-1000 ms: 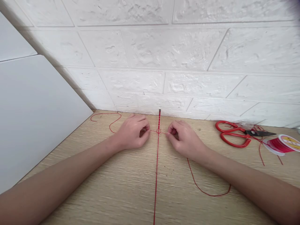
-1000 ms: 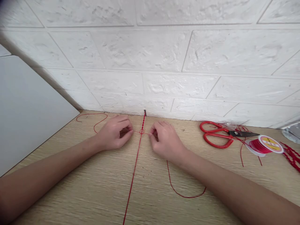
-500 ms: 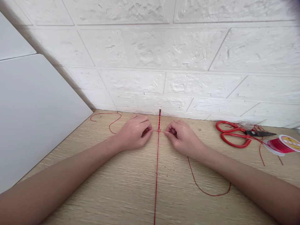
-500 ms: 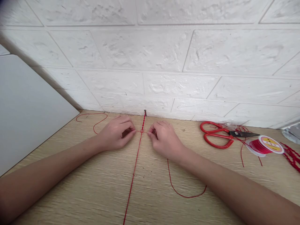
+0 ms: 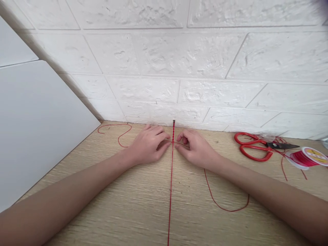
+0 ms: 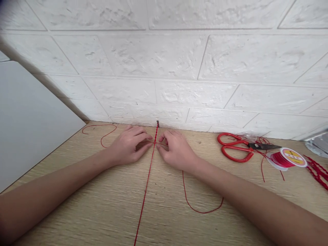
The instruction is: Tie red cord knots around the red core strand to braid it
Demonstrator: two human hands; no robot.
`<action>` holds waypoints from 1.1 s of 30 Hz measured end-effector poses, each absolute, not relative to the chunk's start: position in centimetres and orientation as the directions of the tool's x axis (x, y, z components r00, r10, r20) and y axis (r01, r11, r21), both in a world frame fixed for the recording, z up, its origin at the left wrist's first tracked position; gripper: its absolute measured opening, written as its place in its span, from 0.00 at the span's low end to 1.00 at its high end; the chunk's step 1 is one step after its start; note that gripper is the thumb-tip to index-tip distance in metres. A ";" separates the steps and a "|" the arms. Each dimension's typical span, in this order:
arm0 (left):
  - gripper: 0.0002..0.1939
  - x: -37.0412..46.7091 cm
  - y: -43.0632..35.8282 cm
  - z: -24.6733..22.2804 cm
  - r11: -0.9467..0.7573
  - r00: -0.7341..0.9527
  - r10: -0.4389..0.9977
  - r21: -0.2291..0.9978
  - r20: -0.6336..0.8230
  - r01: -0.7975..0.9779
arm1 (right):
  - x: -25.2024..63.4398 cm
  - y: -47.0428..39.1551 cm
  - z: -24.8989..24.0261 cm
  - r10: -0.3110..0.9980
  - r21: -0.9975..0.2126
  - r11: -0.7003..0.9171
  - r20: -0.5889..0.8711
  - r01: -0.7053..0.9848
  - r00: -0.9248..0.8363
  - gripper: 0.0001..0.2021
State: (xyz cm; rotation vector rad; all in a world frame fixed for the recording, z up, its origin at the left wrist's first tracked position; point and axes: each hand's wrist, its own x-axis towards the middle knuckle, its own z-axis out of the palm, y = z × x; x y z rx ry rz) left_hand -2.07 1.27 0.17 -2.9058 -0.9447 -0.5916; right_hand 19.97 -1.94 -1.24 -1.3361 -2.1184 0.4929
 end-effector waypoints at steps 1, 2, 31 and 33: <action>0.11 -2.0 1.3 0.1 -0.821 0.749 0.555 0.093 0.362 0.563 | 19.8 -1.7 -1.2 0.898 -0.579 0.439 0.272 0.687 -0.345 0.03; 0.11 -2.0 1.4 0.0 -0.825 0.752 0.551 0.100 0.362 0.556 | 19.7 -1.4 -1.1 0.891 -0.571 0.453 0.270 0.685 -0.364 0.03; 0.11 -1.9 1.3 0.0 -0.828 0.774 0.532 0.023 0.344 0.560 | 19.9 -0.6 -1.0 0.756 -0.368 0.654 0.325 0.660 -0.568 0.06; 0.12 -1.8 1.4 0.1 -0.826 0.777 0.535 0.013 0.331 0.563 | 19.9 -0.7 -1.0 0.743 -0.332 0.669 0.318 0.665 -0.589 0.05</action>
